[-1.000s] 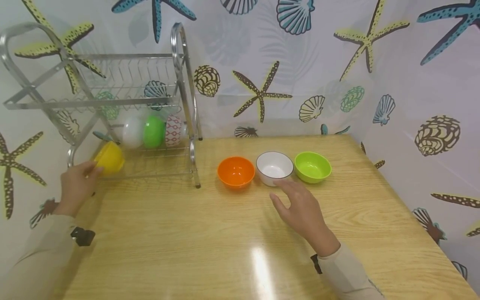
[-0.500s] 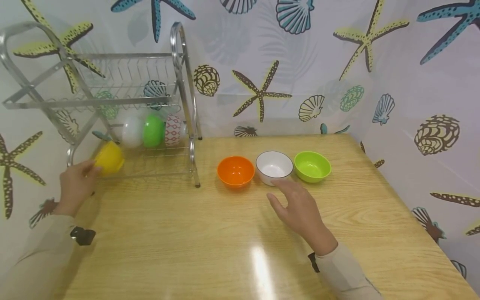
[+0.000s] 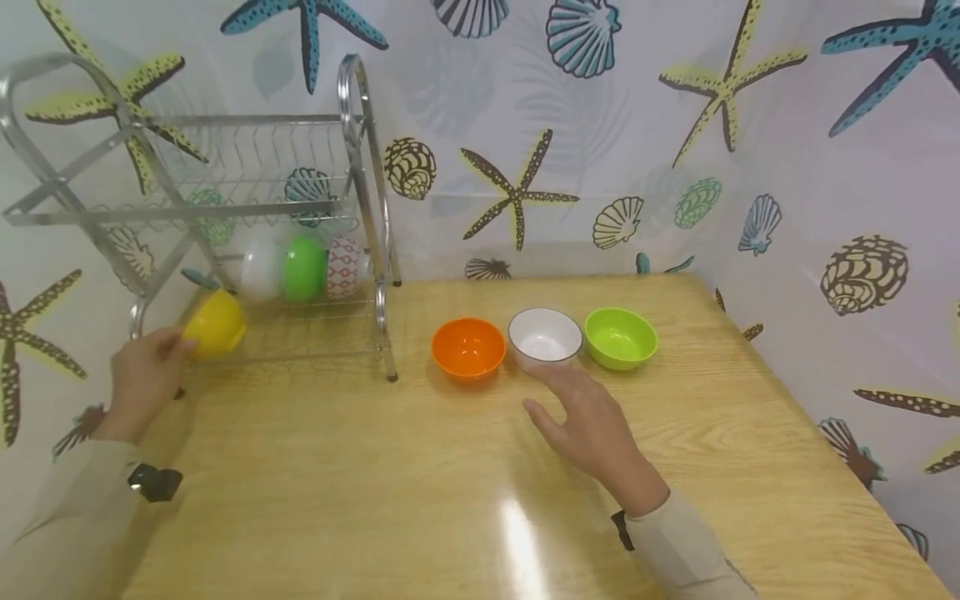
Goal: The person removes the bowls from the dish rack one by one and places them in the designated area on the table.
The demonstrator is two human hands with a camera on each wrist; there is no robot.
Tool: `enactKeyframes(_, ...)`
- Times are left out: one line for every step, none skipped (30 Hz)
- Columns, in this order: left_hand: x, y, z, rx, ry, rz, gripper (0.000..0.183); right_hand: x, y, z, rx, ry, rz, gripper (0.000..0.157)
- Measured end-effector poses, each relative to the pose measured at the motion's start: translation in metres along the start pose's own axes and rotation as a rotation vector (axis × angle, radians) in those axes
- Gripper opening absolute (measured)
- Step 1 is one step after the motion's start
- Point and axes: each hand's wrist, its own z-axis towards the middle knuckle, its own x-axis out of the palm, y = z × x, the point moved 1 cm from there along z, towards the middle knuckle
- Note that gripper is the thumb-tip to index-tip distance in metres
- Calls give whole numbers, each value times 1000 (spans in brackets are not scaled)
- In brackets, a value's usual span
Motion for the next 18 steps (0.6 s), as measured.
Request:
enactKeyframes(0, 0, 0, 3, -2, -5, 34, 0, 0, 0, -1, 1, -3, 42)
enactKeyframes(0, -1, -1, 10, -5, -10, 34, 0, 0, 0, -3, 1, -7, 41)
enactKeyframes(0, -2, -1, 20, -9, -13, 34, 0, -1, 0, -5, 0, -12, 41)
enactKeyframes(0, -3, 0, 31, -15, -16, 33, 0, -1, 0, -9, -1, -16, 41)
enactKeyframes(0, -5, 0, 39, -19, -16, 33, 0, -1, 0, -11, -4, -19, 41)
enactKeyframes(0, -6, 0, 42, -19, -16, 33, 0, -1, 0, -13, -4, -21, 41)
enactKeyframes(0, -8, 0, 44, -20, -14, 33, -1, -1, 0, -11, -3, -22, 41)
enactKeyframes(0, -9, 1, 41, -18, -13, 32, -1, -1, 0, -10, 1, -22, 42)
enactKeyframes(0, -10, 1, 36, -17, -10, 33, 0, -1, 0, -8, 6, -21, 42)
enactKeyframes(-1, -11, 0, 24, -12, -11, 33, 0, -1, 0, -5, 12, -21, 42)
enactKeyframes(-1, -12, 0, 13, -7, -11, 33, 0, 0, 0, -1, 18, -21, 42)
enactKeyframes(-1, -14, 0, 2, -1, -14, 33, 0, 0, 0, 2, 23, -21, 43)
enactKeyframes(-2, -15, 0, -6, 2, -16, 33, 1, 1, 0, 5, 26, -20, 43)
enactKeyframes(-2, -15, -1, -10, 7, -21, 34, 1, 1, 0, 4, 29, -20, 43)
enactKeyframes(-2, -16, -1, -12, 11, -24, 34, 1, 1, -1, 2, 29, -20, 44)
enactKeyframes(-3, -17, -1, -7, 14, -25, 34, 1, 2, -1, 0, 28, -20, 44)
enactKeyframes(-3, -18, -2, 1, 16, -28, 34, 1, 2, -1, -3, 26, -19, 44)
enactKeyframes(-4, -20, -2, 9, 18, -32, 34, 1, 3, 0, -7, 24, -17, 44)
